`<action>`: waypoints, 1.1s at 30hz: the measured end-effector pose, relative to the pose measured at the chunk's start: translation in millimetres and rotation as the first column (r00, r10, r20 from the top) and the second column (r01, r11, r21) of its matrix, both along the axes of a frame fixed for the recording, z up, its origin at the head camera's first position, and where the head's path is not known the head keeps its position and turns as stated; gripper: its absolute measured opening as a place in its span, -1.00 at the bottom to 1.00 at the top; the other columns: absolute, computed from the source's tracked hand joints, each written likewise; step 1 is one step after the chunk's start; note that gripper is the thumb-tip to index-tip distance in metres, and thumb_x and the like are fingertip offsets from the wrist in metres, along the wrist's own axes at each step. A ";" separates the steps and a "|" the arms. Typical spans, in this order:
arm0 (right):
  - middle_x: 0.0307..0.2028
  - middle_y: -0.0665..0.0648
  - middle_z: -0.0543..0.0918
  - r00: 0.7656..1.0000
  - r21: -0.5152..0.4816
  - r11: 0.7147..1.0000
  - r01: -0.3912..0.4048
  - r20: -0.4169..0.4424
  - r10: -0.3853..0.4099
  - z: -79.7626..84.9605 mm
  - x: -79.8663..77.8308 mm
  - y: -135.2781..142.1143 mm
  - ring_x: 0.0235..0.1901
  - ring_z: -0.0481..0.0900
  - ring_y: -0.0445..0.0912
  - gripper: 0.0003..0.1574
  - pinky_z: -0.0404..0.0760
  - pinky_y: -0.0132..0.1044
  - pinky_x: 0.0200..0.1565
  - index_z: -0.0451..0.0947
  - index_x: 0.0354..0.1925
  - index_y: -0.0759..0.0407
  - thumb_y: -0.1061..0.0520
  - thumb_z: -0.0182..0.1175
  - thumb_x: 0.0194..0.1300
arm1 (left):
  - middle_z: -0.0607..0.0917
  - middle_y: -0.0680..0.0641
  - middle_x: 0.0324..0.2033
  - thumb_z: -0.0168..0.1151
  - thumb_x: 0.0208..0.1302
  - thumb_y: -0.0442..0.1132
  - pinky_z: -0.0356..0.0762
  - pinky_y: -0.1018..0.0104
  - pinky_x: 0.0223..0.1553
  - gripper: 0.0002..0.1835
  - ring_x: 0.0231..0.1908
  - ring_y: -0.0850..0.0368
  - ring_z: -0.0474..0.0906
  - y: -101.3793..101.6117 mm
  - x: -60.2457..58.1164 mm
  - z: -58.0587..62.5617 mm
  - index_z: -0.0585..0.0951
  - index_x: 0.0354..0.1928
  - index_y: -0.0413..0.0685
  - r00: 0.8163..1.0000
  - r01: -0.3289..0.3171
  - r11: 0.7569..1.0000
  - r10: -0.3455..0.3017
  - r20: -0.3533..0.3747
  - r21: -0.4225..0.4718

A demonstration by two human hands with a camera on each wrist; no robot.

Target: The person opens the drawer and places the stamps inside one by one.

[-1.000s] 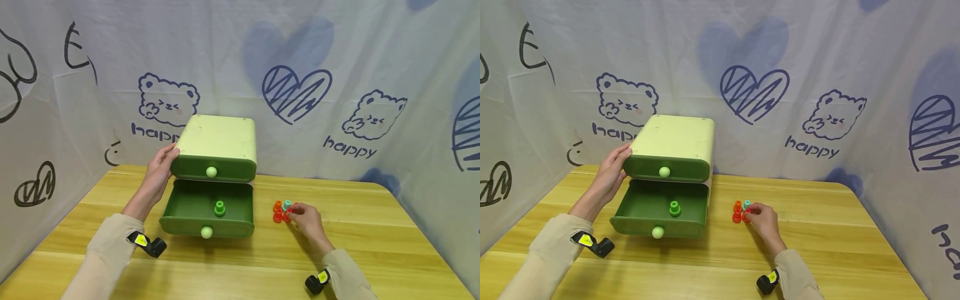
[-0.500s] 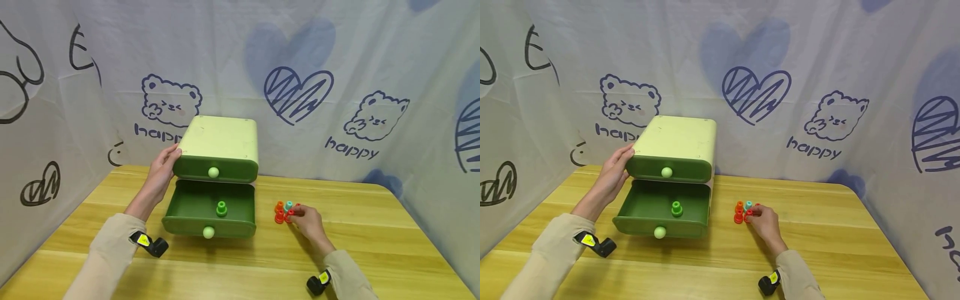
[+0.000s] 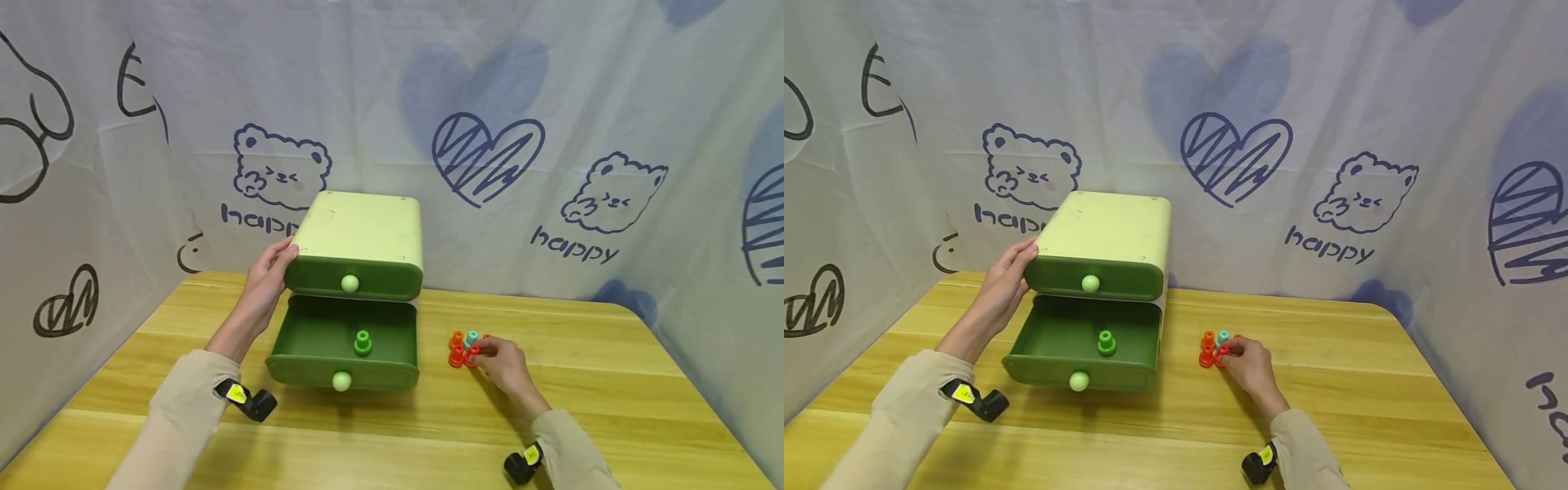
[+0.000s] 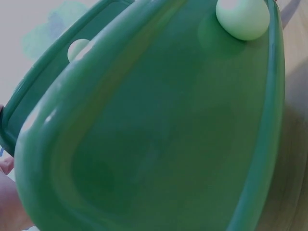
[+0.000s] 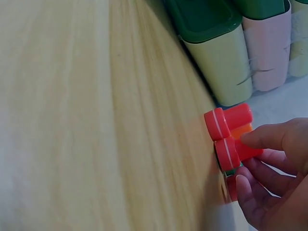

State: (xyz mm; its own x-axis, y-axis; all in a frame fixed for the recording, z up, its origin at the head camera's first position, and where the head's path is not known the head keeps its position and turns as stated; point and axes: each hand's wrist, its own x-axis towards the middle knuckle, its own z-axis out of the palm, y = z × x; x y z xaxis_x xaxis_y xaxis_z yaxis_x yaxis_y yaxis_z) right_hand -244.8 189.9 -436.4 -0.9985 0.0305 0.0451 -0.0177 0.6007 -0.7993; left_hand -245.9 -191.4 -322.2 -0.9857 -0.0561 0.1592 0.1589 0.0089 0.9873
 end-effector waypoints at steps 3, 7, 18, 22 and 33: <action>-0.28 0.20 0.68 1.000 -0.006 1.000 -0.006 0.005 0.006 2.0 0.0 0.1 -0.30 0.58 -0.02 -0.78 0.58 -0.30 -0.38 0.62 -0.17 0.41 0.36 0.30 0.16 | 0.16 -0.18 0.42 -0.04 0.46 0.06 0.13 0.12 0.36 -0.30 0.33 -0.06 0.17 0.0 -0.4 -0.5 0.07 0.50 -0.07 1.000 -0.003 1.000 0.003 0.001 0.000; -0.29 0.19 0.68 1.000 0.017 1.000 -0.022 -0.020 0.022 7.5 -0.1 1.1 -0.27 0.59 0.00 -0.79 0.59 -0.26 -0.33 0.62 -0.18 0.42 0.36 0.28 0.17 | 0.16 -0.18 0.42 -0.03 0.46 0.05 0.13 0.12 0.36 -0.30 0.33 -0.06 0.17 0.6 -0.9 -0.1 0.07 0.50 -0.08 1.000 -0.003 1.000 0.003 -0.001 0.006; -0.31 0.17 0.71 0.992 0.100 0.993 -0.060 -0.103 0.070 19.3 0.4 3.6 -0.25 0.63 0.04 -0.79 0.59 -0.19 -0.27 0.65 -0.20 0.38 0.31 0.32 0.16 | 0.13 -0.16 0.43 -0.04 0.47 0.05 0.13 0.12 0.36 -0.29 0.35 -0.05 0.16 0.6 -0.8 -0.9 0.05 0.50 -0.08 1.000 0.001 1.000 -0.001 -0.006 0.000; -0.29 0.19 0.71 0.990 0.105 0.992 -0.072 -0.115 0.084 22.8 0.7 2.4 -0.22 0.63 0.08 -0.77 0.61 -0.15 -0.26 0.64 -0.17 0.39 0.31 0.31 0.18 | 0.14 -0.17 0.43 -0.04 0.47 0.05 0.14 0.12 0.35 -0.29 0.34 -0.06 0.17 0.6 -0.8 -1.2 0.05 0.50 -0.08 1.000 0.001 1.000 -0.001 -0.004 0.003; -0.29 0.21 0.72 0.975 0.128 0.984 -0.121 -0.172 0.142 32.8 4.3 -1.9 -0.22 0.64 0.10 -0.78 0.62 -0.18 -0.28 0.65 -0.18 0.38 0.31 0.33 0.17 | 0.14 -0.17 0.43 -0.05 0.47 0.05 0.14 0.12 0.35 -0.30 0.34 -0.07 0.17 1.0 -0.4 -0.8 0.05 0.50 -0.08 1.000 0.000 1.000 0.000 -0.005 0.001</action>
